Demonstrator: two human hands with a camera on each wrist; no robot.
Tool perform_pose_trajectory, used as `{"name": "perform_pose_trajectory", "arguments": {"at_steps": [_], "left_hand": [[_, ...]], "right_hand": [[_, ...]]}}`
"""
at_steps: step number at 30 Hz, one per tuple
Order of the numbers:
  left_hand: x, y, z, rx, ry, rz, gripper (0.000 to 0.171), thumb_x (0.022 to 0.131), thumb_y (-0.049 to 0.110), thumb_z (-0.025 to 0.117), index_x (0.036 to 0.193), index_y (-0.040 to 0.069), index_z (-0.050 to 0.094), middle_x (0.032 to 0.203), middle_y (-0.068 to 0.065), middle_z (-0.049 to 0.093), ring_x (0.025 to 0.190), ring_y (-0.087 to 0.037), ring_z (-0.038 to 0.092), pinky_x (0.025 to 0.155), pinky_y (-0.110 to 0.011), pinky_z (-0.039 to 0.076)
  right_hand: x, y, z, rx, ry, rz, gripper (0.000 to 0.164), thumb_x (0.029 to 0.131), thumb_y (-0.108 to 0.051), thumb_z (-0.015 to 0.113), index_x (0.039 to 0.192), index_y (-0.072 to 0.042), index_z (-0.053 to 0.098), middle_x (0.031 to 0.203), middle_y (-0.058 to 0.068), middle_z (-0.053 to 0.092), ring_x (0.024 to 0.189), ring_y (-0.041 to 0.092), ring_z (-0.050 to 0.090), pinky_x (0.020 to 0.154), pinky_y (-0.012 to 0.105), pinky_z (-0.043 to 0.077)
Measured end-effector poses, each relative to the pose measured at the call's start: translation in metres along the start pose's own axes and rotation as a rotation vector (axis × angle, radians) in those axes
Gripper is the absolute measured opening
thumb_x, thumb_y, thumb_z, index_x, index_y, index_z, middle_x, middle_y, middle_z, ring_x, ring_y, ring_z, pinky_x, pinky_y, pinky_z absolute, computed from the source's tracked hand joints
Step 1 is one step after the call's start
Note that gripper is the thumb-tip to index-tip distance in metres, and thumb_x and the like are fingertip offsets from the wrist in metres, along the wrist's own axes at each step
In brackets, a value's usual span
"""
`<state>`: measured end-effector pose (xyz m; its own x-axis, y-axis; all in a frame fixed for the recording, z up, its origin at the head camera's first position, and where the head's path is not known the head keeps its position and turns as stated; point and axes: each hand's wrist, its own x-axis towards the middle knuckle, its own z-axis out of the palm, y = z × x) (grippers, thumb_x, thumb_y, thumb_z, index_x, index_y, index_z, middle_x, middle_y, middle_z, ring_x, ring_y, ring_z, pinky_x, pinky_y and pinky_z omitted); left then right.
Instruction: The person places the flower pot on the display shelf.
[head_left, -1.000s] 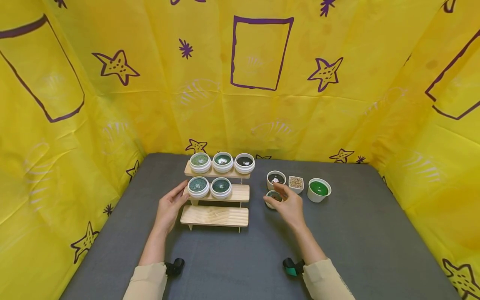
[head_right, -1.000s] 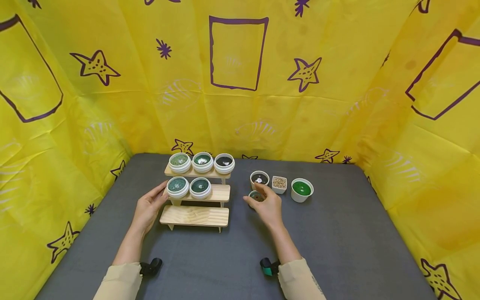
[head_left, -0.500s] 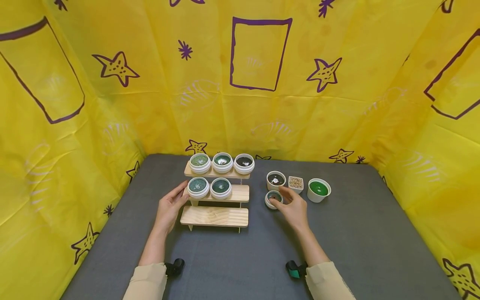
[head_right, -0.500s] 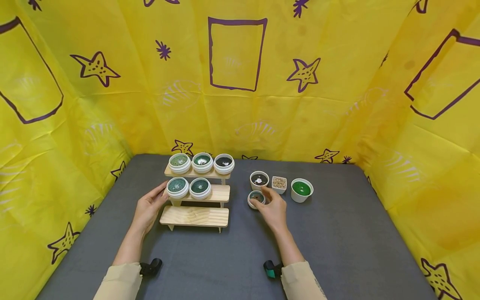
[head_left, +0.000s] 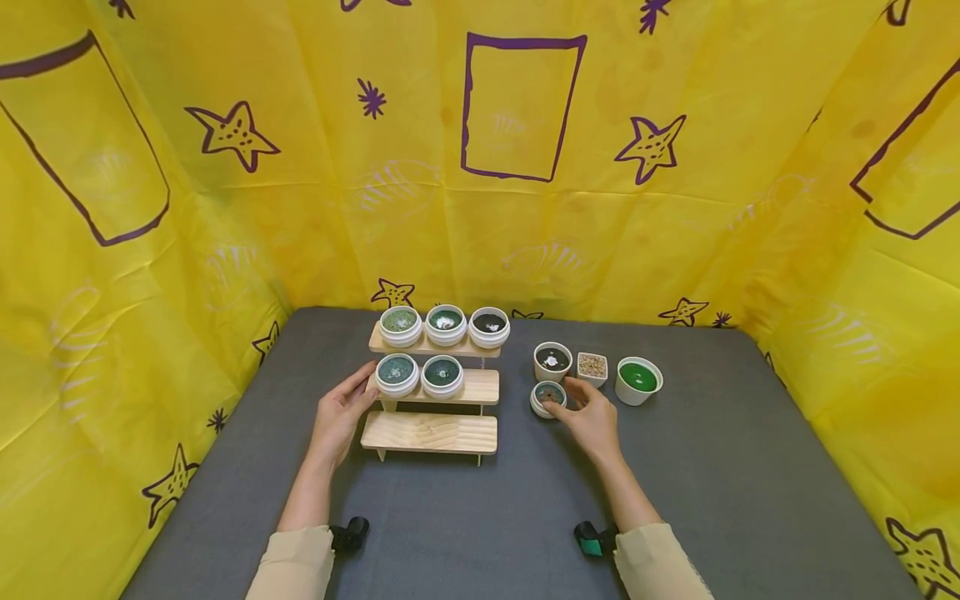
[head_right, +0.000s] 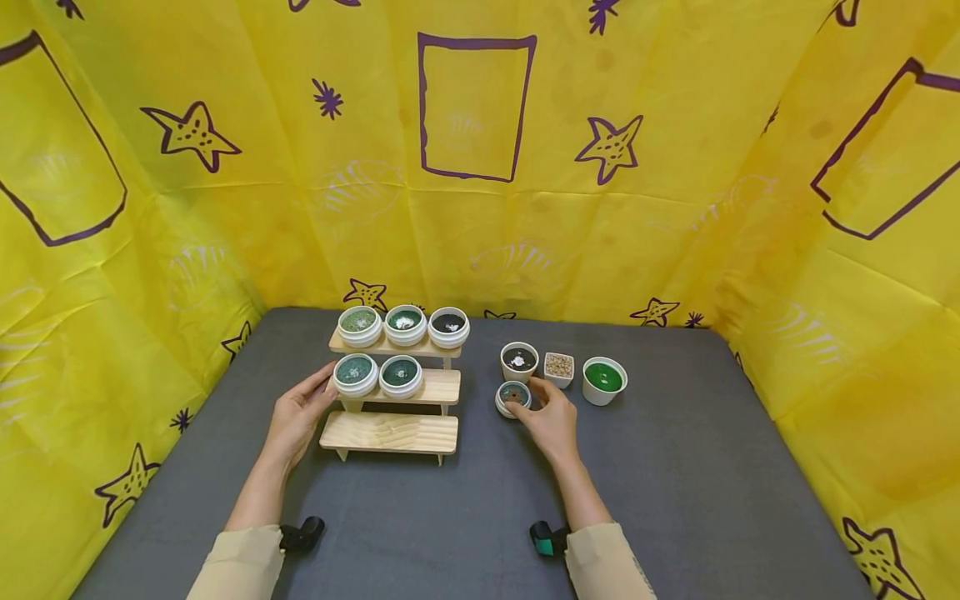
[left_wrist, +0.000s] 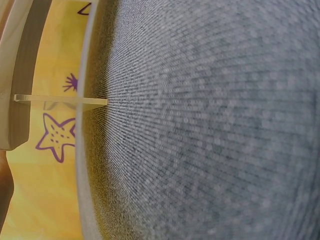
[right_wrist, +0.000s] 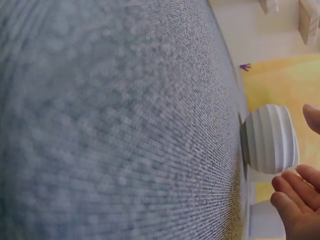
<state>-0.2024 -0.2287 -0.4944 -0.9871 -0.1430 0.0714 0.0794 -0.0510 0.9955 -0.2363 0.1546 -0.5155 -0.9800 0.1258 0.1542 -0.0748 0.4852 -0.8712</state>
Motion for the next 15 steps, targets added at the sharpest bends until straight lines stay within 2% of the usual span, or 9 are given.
{"name": "perform_pose_trajectory", "arguments": {"at_steps": [15], "left_hand": [[-0.0002, -0.0008, 0.0003, -0.011, -0.016, 0.033, 0.053, 0.096, -0.001, 0.058, 0.144, -0.013, 0.039, 0.154, -0.029, 0.036, 0.114, 0.022, 0.051, 0.1, -0.004, 0.045]], "right_hand": [[0.001, 0.006, 0.0021, -0.087, -0.074, 0.031, 0.066, 0.073, -0.029, 0.087, 0.128, -0.004, 0.062, 0.125, 0.02, 0.069, 0.117, 0.032, 0.066, 0.101, 0.046, 0.055]]}}
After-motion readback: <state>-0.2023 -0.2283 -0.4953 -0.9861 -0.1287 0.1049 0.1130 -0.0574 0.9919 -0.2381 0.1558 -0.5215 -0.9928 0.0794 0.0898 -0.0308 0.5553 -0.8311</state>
